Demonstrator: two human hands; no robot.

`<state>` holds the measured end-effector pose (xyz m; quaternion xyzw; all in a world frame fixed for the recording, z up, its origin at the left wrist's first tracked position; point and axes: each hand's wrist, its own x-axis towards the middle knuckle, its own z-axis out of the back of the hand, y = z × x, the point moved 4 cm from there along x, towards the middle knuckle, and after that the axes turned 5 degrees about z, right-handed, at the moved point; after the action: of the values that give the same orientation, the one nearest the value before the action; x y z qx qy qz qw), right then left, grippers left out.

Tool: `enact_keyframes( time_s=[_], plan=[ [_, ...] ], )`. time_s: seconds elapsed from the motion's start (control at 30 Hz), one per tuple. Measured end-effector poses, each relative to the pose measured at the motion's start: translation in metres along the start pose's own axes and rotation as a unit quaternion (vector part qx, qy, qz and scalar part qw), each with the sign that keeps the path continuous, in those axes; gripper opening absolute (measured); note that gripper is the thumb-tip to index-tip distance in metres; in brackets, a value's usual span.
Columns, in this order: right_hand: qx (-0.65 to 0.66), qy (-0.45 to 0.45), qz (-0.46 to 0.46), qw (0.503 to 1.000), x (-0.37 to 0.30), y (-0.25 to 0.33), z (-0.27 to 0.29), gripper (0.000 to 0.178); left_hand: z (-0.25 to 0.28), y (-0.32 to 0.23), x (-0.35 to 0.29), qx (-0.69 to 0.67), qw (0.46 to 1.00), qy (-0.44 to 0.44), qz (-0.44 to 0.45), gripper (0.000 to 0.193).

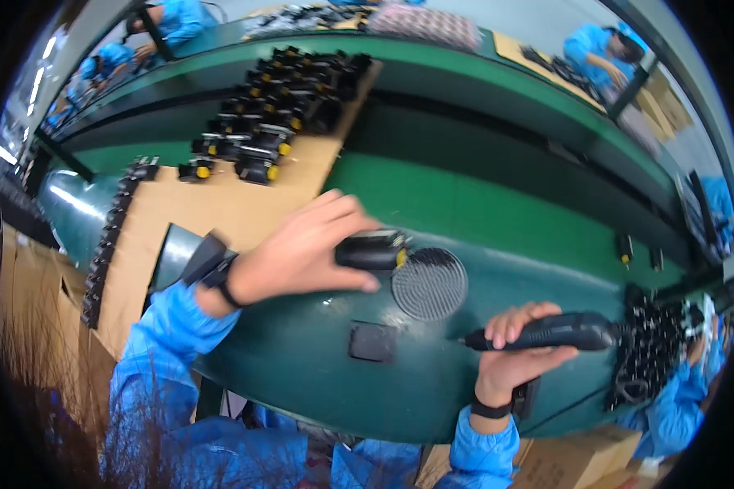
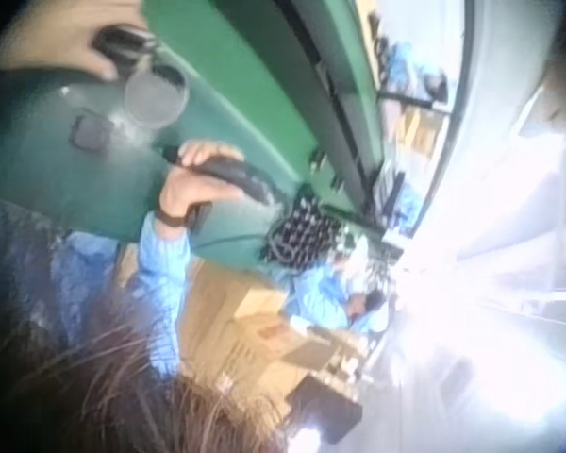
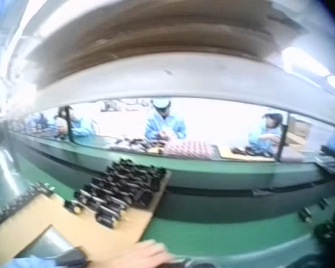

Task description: The person uses an electric screwdriver to fasten screws onto a plastic electronic housing, then picks up and places the assembled units into a cardboard box on an assembly line.

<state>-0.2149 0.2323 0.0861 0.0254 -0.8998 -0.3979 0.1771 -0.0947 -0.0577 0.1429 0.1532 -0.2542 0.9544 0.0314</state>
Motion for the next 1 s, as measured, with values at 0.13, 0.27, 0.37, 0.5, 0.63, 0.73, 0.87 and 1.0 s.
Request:
enact_keyframes(
  time_s=[0.13, 0.27, 0.37, 0.5, 0.63, 0.73, 0.87, 1.0],
  plan=[
    [-0.005, 0.011, -0.004, 1.000, -0.002, -0.001, 0.000, 0.078, -0.020, -0.035, -0.056, -0.010, 0.999, 0.045, -0.029, 0.065],
    [-0.008, 0.024, 0.003, 1.000, -0.006, -0.003, 0.001, 0.078, -0.057, -0.049, -0.082, -0.007, 0.998, 0.058, -0.024, 0.061],
    [-0.004, 0.036, 0.014, 0.999, -0.008, -0.001, -0.001, 0.078, -0.069, -0.062, -0.084, 0.015, 0.997, 0.080, -0.018, 0.058],
    [-0.024, 0.050, 0.036, 0.998, -0.009, 0.003, -0.012, 0.080, -0.078, -0.059, -0.089, 0.013, 0.995, 0.098, -0.002, 0.055],
    [-0.040, 0.086, 0.053, 0.994, -0.004, 0.008, -0.035, 0.081, -0.079, -0.055, -0.093, 0.012, 0.997, 0.072, -0.005, 0.058],
    [-0.006, 0.121, 0.022, 0.992, -0.001, -0.006, -0.062, 0.081, -0.069, -0.054, -0.096, 0.017, 0.996, 0.086, 0.005, 0.064],
    [-0.060, 0.121, 0.010, 0.991, -0.004, -0.030, -0.078, 0.089, -0.075, -0.053, -0.103, 0.030, 0.996, 0.089, -0.003, 0.068],
    [-0.069, 0.133, 0.011, 0.989, -0.006, -0.046, -0.068, 0.092, -0.074, -0.050, -0.103, 0.032, 0.997, 0.075, -0.018, 0.068]
  ],
)
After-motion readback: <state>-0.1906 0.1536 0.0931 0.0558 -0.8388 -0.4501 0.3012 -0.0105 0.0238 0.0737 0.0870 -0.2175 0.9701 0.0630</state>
